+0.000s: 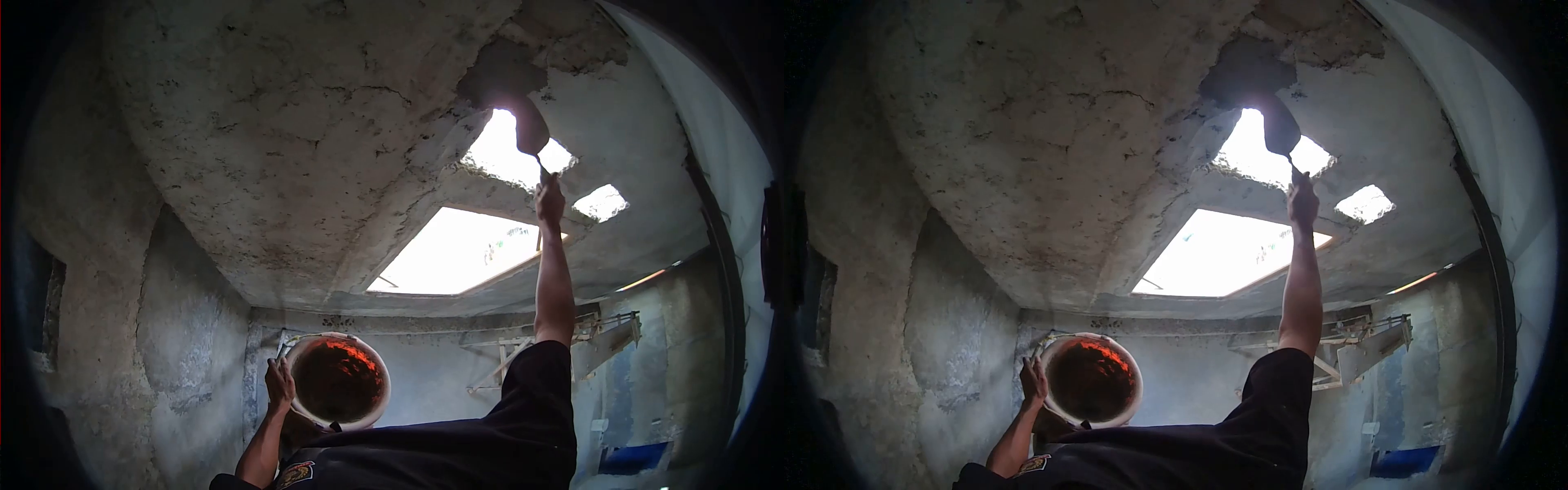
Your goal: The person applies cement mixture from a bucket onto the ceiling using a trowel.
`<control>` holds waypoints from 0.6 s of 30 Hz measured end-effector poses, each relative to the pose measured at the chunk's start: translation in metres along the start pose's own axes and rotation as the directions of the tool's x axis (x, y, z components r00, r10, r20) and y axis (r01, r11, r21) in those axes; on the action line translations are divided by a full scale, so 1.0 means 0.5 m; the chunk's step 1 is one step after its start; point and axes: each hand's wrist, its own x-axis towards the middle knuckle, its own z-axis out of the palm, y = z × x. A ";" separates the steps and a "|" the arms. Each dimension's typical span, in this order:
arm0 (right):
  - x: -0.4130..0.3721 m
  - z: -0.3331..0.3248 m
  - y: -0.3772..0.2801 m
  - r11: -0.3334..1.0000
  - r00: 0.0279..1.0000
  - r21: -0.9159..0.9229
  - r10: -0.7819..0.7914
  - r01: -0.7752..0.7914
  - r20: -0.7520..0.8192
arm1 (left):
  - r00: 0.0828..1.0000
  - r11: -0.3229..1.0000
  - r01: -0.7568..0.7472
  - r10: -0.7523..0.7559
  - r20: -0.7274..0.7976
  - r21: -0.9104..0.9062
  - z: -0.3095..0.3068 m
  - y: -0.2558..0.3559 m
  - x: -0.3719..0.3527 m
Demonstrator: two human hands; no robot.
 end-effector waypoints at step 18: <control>0.089 -0.053 0.035 0.922 0.910 -0.027 0.385 -0.386 0.157 | 0.998 0.998 0.049 -0.051 0.031 0.045 -0.007 0.007 0.001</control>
